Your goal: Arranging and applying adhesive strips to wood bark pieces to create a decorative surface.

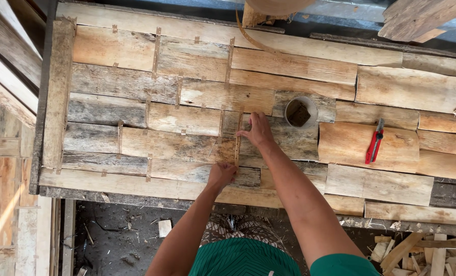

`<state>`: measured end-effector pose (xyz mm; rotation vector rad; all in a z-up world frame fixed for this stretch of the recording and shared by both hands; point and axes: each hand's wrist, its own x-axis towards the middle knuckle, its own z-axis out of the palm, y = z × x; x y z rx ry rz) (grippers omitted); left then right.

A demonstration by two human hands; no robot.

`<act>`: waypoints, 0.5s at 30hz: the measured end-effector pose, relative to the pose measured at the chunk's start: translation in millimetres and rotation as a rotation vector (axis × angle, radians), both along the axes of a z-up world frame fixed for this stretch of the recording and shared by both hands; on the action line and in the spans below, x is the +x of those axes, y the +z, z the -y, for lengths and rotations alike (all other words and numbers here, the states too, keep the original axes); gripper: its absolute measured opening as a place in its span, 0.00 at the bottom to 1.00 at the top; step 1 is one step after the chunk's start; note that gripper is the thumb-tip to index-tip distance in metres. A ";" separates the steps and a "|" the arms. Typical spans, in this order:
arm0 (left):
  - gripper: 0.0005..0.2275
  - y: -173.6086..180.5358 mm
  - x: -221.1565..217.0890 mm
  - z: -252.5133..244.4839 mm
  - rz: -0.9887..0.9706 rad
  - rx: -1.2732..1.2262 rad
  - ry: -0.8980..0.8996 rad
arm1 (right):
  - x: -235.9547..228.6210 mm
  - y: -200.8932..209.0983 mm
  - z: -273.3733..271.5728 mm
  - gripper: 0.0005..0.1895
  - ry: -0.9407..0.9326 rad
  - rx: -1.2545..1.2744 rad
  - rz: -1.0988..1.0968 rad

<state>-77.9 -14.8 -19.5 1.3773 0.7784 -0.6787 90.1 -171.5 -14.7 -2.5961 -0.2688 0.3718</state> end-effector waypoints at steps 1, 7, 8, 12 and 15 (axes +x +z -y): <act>0.10 0.6 -0.5 0.3 -0.001 0.000 0.000 | -1.8 1.4 0.0 0.37 0.000 0.000 -0.001; 0.11 12.0 1.5 0.4 -0.014 0.040 -0.008 | -6.3 -4.1 2.8 0.38 0.061 -0.055 -0.024; 0.11 11.4 0.7 0.3 -0.017 0.040 -0.001 | -7.3 -6.5 3.0 0.37 0.067 -0.047 -0.009; 0.13 8.3 -1.4 -1.6 -0.009 0.041 -0.012 | -10.1 -6.9 2.4 0.37 0.056 -0.030 0.007; 0.14 19.3 2.0 -4.5 -0.062 -0.030 -0.025 | -10.3 -4.5 1.6 0.37 0.041 -0.030 -0.005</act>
